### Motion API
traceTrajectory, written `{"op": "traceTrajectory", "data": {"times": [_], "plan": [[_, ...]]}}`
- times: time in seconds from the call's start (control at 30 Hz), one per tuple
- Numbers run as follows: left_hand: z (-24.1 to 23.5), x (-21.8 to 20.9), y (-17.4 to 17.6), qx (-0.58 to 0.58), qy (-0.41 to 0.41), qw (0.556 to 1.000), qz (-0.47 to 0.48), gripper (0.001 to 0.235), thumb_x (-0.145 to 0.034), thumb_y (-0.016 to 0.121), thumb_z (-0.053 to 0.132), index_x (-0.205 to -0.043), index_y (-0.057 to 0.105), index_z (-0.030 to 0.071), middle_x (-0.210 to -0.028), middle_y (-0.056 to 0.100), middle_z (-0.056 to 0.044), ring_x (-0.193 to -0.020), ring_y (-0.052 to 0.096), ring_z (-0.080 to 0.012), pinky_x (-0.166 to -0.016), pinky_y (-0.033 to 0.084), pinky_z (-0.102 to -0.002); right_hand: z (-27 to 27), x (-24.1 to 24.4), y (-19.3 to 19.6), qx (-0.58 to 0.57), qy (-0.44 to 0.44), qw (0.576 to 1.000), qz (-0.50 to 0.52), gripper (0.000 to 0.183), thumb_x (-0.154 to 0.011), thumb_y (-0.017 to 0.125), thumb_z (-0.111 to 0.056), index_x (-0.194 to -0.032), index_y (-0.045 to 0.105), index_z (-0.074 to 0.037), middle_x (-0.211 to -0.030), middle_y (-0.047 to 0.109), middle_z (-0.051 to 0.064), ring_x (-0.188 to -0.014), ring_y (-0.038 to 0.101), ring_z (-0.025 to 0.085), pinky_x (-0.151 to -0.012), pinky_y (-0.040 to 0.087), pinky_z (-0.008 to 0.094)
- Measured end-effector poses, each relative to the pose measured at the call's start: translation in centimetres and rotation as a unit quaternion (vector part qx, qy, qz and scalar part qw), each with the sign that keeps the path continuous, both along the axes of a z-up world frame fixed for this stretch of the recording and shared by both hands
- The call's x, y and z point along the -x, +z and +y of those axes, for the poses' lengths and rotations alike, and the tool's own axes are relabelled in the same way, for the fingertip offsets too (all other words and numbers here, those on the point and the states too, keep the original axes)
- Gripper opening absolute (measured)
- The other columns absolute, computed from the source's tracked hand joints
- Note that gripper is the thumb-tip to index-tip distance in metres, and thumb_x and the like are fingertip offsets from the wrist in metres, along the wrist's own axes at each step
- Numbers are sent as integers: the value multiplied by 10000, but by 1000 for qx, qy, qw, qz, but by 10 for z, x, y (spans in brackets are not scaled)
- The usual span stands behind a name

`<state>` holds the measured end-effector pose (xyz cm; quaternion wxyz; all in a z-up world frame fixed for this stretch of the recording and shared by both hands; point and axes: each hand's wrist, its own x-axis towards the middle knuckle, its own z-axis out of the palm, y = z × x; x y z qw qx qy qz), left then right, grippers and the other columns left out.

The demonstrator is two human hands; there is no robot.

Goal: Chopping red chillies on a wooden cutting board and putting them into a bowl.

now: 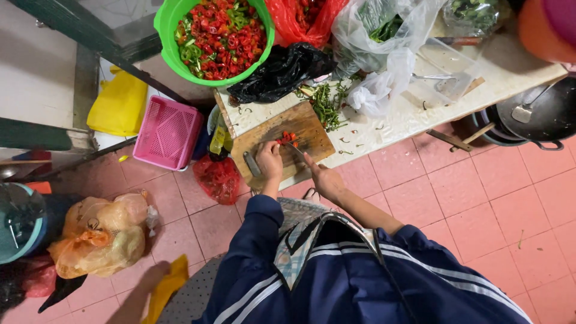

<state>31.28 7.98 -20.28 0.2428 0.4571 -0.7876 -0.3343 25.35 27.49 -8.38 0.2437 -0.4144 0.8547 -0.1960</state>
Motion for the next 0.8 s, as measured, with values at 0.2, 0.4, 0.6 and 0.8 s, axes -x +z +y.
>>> {"op": "traceTrajectory", "data": {"times": [0.2,0.4,0.6,0.8], "plan": [[2,0,-1,25,5,1000,-2,79,-859,792,221,-932,763,216,-869,661,-40,-905,703,-316,-848,575,-421,-12,2,-1,-74,50,993,78,690,-964,388,-110,-1628,253,-237,-1002,690,188,-874,755,382,-744,628,507],[1,0,-11,41,4,999,-27,77,-852,795,238,-903,745,211,-838,640,-37,-874,701,-312,-816,577,-426,-35,9,0,-127,47,990,-41,666,-1023,304,-162,-1640,136,-346,-1195,636,210,-1088,687,444,-942,559,557],[-8,2,-9,32,-5,999,-35,40,-872,774,244,-898,745,236,-818,655,-14,-867,713,-293,-819,581,-420,-18,13,-7,-69,10,993,-95,642,-1007,383,-184,-1620,236,-308,-1069,706,263,-1049,685,477,-954,543,575],[-14,-4,-18,-91,5,996,-21,175,-963,650,131,-1038,772,232,-891,776,-27,-891,754,-244,-854,591,-366,18,18,3,-42,-48,994,-90,557,-988,505,-267,-1540,437,-294,-976,732,289,-1002,693,478,-927,550,587]]}}
